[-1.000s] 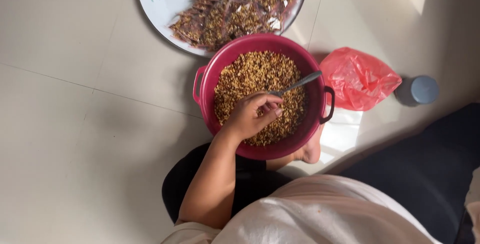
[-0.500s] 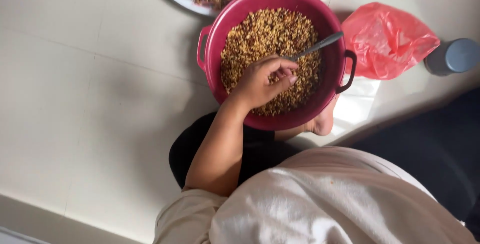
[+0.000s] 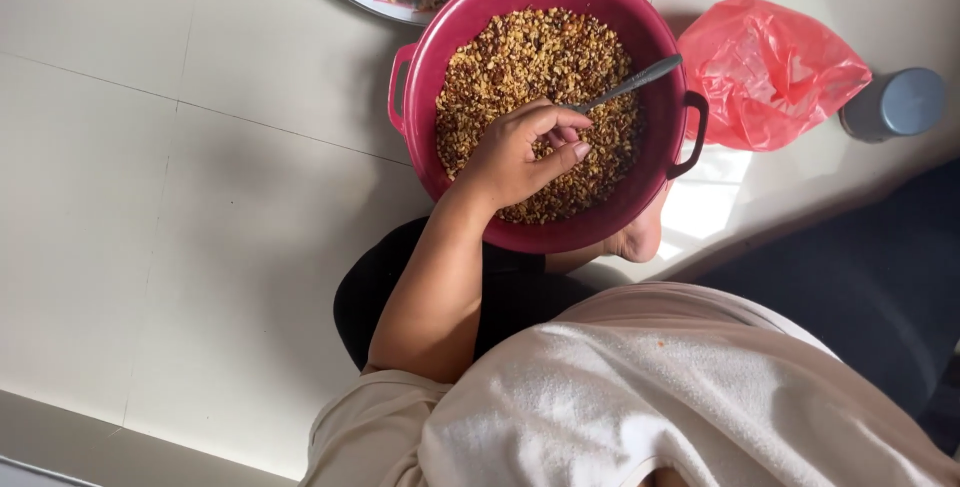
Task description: Filling small plastic bags with grains or seeds using a spoon
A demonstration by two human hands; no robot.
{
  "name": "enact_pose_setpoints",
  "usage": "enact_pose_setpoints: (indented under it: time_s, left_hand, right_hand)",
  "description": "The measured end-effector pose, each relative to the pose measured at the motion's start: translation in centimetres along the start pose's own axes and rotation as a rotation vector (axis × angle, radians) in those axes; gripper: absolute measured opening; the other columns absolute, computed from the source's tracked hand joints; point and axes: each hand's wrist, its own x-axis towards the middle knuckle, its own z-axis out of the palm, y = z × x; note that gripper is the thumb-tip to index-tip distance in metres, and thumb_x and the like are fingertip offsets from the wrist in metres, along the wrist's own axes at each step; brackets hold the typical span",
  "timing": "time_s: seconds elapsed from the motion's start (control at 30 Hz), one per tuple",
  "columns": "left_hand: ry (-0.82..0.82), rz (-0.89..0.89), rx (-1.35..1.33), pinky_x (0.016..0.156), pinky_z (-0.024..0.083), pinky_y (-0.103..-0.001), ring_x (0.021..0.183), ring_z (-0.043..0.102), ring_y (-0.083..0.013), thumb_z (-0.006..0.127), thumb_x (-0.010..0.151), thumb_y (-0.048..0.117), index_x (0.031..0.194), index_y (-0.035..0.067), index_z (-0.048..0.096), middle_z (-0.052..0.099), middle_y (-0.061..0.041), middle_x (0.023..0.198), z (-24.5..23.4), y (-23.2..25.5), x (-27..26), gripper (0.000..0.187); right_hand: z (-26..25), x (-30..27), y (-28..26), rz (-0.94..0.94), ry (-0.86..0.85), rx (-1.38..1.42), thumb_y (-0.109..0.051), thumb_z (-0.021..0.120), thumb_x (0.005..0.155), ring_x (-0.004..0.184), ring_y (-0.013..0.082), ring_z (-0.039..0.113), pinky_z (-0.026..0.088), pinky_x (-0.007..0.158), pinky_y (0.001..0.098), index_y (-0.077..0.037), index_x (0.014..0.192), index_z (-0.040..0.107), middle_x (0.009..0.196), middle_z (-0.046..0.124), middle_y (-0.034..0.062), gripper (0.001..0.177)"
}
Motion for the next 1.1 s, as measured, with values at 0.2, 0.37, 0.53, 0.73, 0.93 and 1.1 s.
enact_pose_setpoints:
  time_s: [0.2,0.37,0.53,0.73,0.93,1.1]
  left_hand:
    - [0.028,0.035,0.011,0.077,0.059,-0.037,0.08,0.068,-0.0245,0.071,0.098,0.019,0.117,0.006,0.072,0.069,-0.012,0.089,-1.2,-1.0,0.4,0.023]
    - [0.027,-0.023,0.151,0.072,0.059,-0.033,0.081,0.07,-0.02,0.071,0.096,0.016,0.117,0.007,0.07,0.073,-0.008,0.092,-1.3,-0.9,0.4,0.023]
    - [-0.111,-0.216,0.344,0.06,0.054,-0.029,0.073,0.071,-0.0137,0.072,0.092,0.027,0.115,0.014,0.07,0.076,0.001,0.095,-0.4,-1.0,0.4,0.026]
    - [-0.198,-0.35,0.408,0.061,0.054,-0.031,0.072,0.07,-0.0129,0.07,0.092,0.032,0.118,0.018,0.07,0.077,0.005,0.098,-0.3,-0.8,0.6,0.03]
    - [-0.253,-0.39,0.45,0.062,0.057,-0.031,0.076,0.072,-0.0144,0.067,0.094,0.035,0.122,0.017,0.068,0.077,0.0,0.109,0.0,-0.9,0.8,0.034]
    - [-0.283,-0.452,0.474,0.058,0.054,-0.028,0.071,0.069,-0.0113,0.066,0.094,0.037,0.125,0.02,0.067,0.075,0.004,0.11,-0.3,0.0,0.9,0.035]
  right_hand:
    - [2.8,1.8,2.3,0.01,-0.052,-0.052,0.007,0.064,0.111,0.089,0.0268,0.071,0.055,0.08,0.0396,0.003,0.126,0.075,0.111,0.075,0.0152,0.019]
    - [5.8,4.2,5.3,0.004,-0.089,-0.08,0.007,0.063,0.111,0.087,0.0264,0.072,0.056,0.077,0.0391,0.003,0.125,0.077,0.11,0.077,0.015,0.02]
    - [16.6,8.6,11.8,0.319,-0.468,-0.865,-0.012,0.058,0.096,0.088,0.0304,0.082,0.069,0.078,0.0385,-0.014,0.116,0.082,0.108,0.083,0.0126,0.031]
    - [20.1,7.9,13.2,0.181,-0.185,-0.819,-0.029,0.049,0.108,0.12,0.0278,0.068,0.059,0.078,0.0382,-0.011,0.121,0.075,0.122,0.077,0.0073,0.034]
    - [17.9,8.8,8.4,0.5,-0.354,-0.54,-0.046,0.061,0.1,0.118,0.0383,0.067,0.062,0.085,0.0502,-0.009,0.153,0.052,0.142,0.062,0.0213,0.065]
    - [20.1,8.2,13.3,0.248,-0.248,-0.61,-0.02,0.048,0.103,0.107,0.0365,0.07,0.058,0.083,0.0446,-0.002,0.106,0.076,0.112,0.078,0.018,0.033]
